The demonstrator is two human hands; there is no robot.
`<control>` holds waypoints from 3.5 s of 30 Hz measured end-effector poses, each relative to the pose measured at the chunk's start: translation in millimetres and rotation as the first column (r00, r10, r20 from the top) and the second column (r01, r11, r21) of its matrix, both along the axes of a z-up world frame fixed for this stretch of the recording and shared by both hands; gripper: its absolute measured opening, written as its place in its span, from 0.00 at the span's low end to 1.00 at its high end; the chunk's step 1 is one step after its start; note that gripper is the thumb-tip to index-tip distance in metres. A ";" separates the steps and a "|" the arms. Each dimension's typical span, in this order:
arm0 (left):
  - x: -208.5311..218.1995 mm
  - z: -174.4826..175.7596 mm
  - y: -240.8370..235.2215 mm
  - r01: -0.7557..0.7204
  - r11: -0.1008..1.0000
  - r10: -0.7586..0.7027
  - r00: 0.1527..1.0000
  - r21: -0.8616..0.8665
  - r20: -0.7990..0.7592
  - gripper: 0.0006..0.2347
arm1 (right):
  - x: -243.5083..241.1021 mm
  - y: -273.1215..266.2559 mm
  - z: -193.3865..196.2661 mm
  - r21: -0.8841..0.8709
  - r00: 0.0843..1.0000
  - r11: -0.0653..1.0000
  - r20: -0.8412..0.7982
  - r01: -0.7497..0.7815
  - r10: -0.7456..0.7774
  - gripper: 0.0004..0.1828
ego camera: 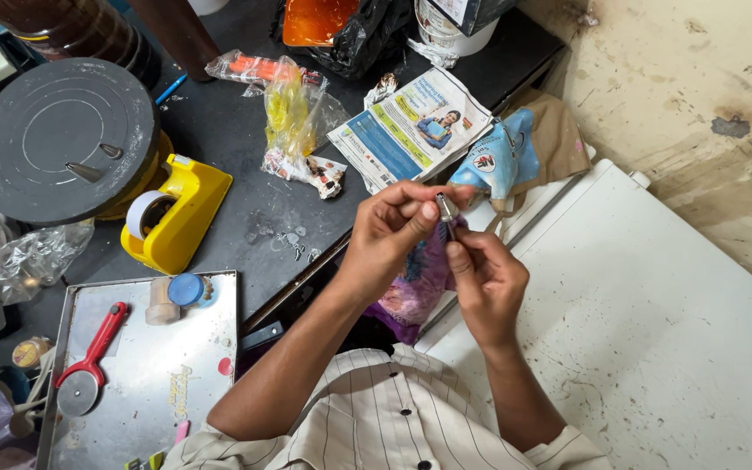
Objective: The person handles a purple cloth and small metal piping tips on a cluttered table. They use scissors to cut a piece of the cloth and then insert the metal tips into the cloth, manipulating them with their hands.
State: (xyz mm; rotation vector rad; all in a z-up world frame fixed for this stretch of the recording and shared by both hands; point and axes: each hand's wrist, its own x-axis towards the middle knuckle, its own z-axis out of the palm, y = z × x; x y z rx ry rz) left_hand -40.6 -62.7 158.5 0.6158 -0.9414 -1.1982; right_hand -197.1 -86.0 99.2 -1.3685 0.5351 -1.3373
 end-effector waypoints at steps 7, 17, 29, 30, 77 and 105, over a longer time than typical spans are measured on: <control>-15.2 4.9 2.4 -0.254 0.967 0.238 0.921 0.012 0.309 0.12 | 9.5 2.4 7.7 -0.468 0.872 0.831 -0.218 0.300 -0.438 0.06; 13.5 8.9 1.4 0.306 0.927 -0.337 0.933 0.216 0.124 0.10 | -26.4 -29.4 -30.6 0.358 0.522 0.381 0.554 -0.853 0.648 0.10; 27.2 -12.3 -10.9 0.080 0.991 -0.077 0.996 0.104 -0.039 0.20 | -34.7 -14.6 -56.2 0.385 0.648 0.522 0.457 -0.761 0.609 0.14; 27.2 -14.1 -9.6 0.067 0.991 -0.065 0.998 0.120 -0.015 0.22 | -35.9 -14.5 -55.7 0.382 0.665 0.545 0.440 -0.747 0.604 0.14; 14.1 -53.8 24.3 -0.186 0.956 0.161 0.979 0.226 0.127 0.09 | -34.0 10.3 -84.3 -0.082 0.703 0.957 -0.662 0.278 -0.261 0.11; 25.1 -74.5 96.8 -0.531 0.792 0.279 0.755 0.302 0.594 0.08 | -272.4 -40.5 -200.2 0.621 0.374 0.751 -0.767 0.224 0.522 0.15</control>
